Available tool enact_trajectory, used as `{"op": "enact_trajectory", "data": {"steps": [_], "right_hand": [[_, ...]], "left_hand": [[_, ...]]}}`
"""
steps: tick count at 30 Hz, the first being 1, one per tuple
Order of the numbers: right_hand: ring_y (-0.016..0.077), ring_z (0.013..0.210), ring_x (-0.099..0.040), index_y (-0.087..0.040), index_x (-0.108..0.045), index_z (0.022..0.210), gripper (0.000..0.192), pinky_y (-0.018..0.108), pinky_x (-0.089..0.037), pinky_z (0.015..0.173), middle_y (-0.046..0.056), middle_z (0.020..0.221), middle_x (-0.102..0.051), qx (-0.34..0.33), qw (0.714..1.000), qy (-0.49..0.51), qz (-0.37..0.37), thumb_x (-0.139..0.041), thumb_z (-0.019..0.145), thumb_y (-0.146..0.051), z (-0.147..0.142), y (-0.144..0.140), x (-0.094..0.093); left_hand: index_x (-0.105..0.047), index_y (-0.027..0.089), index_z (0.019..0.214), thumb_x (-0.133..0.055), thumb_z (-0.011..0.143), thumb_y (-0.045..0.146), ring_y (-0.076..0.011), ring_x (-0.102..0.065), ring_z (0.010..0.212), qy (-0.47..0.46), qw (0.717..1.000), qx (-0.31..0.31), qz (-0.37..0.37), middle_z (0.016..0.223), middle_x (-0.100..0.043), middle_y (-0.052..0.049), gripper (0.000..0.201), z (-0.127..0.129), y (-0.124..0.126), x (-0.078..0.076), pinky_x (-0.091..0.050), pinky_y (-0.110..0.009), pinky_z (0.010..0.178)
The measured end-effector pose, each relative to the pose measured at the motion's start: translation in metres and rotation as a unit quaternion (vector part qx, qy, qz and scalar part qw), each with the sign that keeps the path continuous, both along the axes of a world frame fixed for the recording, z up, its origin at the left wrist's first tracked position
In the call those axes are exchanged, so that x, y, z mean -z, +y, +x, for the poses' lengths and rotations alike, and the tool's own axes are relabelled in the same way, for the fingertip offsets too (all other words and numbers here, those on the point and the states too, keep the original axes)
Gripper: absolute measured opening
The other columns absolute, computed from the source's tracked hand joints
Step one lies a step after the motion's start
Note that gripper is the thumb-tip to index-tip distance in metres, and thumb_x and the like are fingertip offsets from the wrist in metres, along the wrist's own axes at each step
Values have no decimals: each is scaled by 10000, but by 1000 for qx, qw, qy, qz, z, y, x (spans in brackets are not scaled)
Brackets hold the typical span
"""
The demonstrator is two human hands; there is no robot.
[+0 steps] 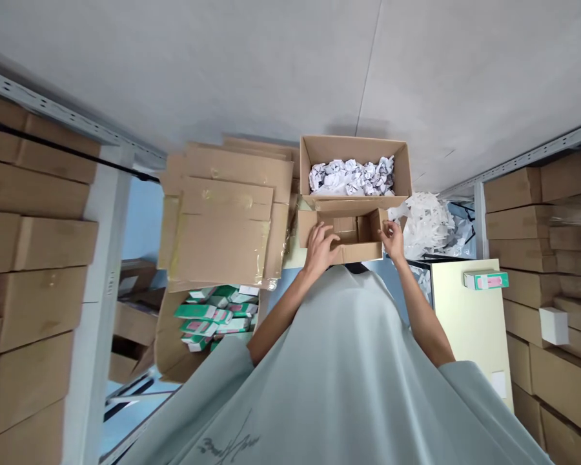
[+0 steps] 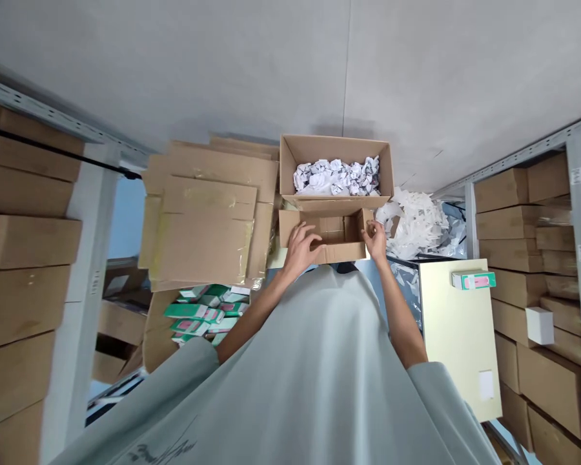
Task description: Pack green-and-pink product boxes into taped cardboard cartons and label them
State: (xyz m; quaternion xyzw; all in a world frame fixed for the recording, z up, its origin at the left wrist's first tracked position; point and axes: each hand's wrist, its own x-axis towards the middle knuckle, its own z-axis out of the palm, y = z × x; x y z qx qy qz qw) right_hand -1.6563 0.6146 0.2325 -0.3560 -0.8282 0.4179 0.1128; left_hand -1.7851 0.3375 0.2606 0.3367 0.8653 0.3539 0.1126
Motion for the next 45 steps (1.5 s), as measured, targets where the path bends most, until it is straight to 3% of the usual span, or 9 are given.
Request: {"op": "enact_trajectory", "data": {"steps": [3, 7, 13, 17, 21, 25, 37, 40, 45], "right_hand": [[321, 1218, -713, -238, -690, 1158, 304, 547, -635, 1093, 155, 1273, -741, -2, 999, -43, 18, -765, 912, -400, -4, 2, -12], [339, 1347, -671, -218, -701, 1210, 259, 578, -524, 1239, 175, 1353, -723, -11, 994, -51, 100, -690, 981, -339, -22, 4, -53], [338, 1421, -628, -222, -724, 1395, 360, 492, -496, 1261, 179, 1442, -730, -160, 963, -104, 189, -487, 1163, -363, -128, 12, -124], [346, 1363, -704, -168, -711, 1475, 452, 473, -556, 1196, 190, 1450, -759, -296, 906, -254, 167, -739, 1069, -366, -227, 7, -108], [368, 1371, -749, -101, -735, 1452, 536, 466, -609, 1129, 272, 1451, -765, -322, 823, -439, 164, -869, 971, -295, -282, -8, -71], [377, 1415, -734, -67, -728, 1465, 481, 483, -600, 1156, 322, 1463, -743, -319, 817, -444, 182, -766, 1043, -293, -282, -10, -56], [370, 1425, -722, -53, -711, 1478, 462, 483, -595, 1166, 324, 1483, -729, -309, 814, -450, 199, -686, 1055, -238, -269, -2, -63], [375, 1399, -728, -61, -721, 1440, 415, 470, -592, 1148, 307, 1454, -746, -273, 833, -428, 221, -637, 1063, -214, -259, 1, -79], [359, 1227, -786, -158, -740, 1299, 333, 454, -596, 1074, 187, 1246, -830, -159, 922, -262, 237, -489, 1133, -300, -190, 9, -136]], "left_hand": [[-712, 246, 1378, -743, 1029, 255, -371, -509, 1629, 31, 998, -42, 27, 1633, -617, -184, 351, -27, 12, -21, -441, -617, 1358], [-563, 216, 1607, -752, 975, 193, -416, -379, 1708, 70, 997, -42, -1, 1713, -546, -204, 660, -79, 32, -34, -239, -694, 1429], [-711, 238, 1373, -659, 1029, 261, -404, -629, 1418, 44, 998, -11, -51, 1365, -739, -168, 349, -111, 46, -13, -183, -707, 1443], [-724, 253, 1311, -625, 1056, 291, -387, -646, 1348, 52, 997, -24, -54, 1289, -747, -149, 277, -107, 46, -10, -185, -688, 1450], [-725, 253, 1295, -634, 1048, 279, -388, -646, 1349, 49, 996, -40, -55, 1276, -747, -147, 264, -105, 48, -10, -179, -675, 1455], [-724, 248, 1287, -632, 1047, 274, -390, -644, 1359, 43, 997, -43, -54, 1279, -746, -143, 258, -105, 49, -11, -190, -672, 1452], [-729, 251, 1307, -615, 1050, 286, -398, -642, 1337, 49, 997, -33, -47, 1279, -749, -141, 284, -103, 48, -13, -198, -668, 1443], [-723, 258, 1305, -620, 1049, 286, -401, -641, 1348, 50, 997, -36, -36, 1281, -748, -134, 278, -103, 48, -12, -199, -671, 1442], [-710, 252, 1300, -641, 1049, 285, -407, -626, 1390, 42, 998, -48, -15, 1278, -742, -135, 262, -103, 50, -8, -205, -686, 1432]]}}
